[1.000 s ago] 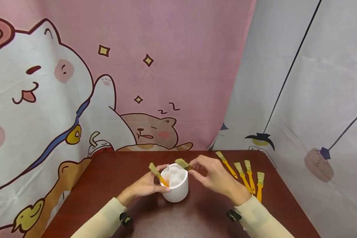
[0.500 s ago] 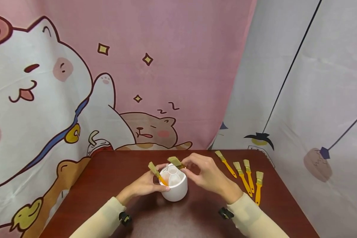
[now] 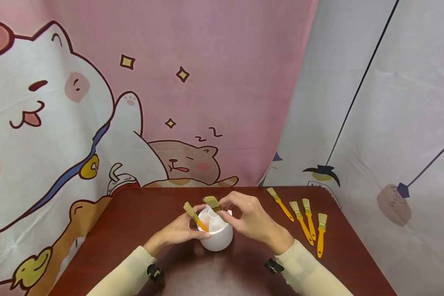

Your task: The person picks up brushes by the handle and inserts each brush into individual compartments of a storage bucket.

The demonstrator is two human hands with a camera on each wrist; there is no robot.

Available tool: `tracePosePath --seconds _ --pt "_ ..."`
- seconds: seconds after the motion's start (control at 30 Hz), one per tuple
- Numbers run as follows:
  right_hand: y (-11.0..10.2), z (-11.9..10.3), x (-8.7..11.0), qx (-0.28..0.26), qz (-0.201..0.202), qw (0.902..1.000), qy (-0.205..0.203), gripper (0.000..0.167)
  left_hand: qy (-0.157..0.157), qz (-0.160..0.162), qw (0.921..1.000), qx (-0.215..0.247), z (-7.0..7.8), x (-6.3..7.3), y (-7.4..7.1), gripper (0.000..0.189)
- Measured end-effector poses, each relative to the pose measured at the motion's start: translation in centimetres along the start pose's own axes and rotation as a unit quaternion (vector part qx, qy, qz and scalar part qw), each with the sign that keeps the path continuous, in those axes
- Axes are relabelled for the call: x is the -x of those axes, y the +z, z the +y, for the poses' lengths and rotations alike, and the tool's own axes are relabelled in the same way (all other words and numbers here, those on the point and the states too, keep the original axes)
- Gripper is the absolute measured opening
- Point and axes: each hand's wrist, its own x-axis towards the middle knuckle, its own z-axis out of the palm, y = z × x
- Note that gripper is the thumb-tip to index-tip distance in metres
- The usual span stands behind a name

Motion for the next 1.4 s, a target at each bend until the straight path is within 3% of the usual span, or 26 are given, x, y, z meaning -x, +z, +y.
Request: tracePosePath --seconds 0.13,0.6,1.07,1.4 --pt "0.7 -0.1 0.0 -0.008 0.0 0.9999 -0.013 0.042 -0.003 -0.002 1.0 0.004 -0.2 0.1 0.1 0.102" --pt "2.2 0.2 0.6 -0.006 -0.018 0.9998 -0.011 0.035 0.003 -0.004 1.0 0.007 -0.1 0.0 0.1 0.101" --pt "3.7 1.8 2.8 -0.005 -0.056 0.9984 -0.008 0.037 0.003 -0.012 0.9999 0.01 -0.1 0.1 0.3 0.105" --pt "4.4 2.2 3.5 0.07 -0.079 0.9943 0.014 0.028 0.002 -0.004 0.9999 0.009 0.0 0.0 0.1 0.104"
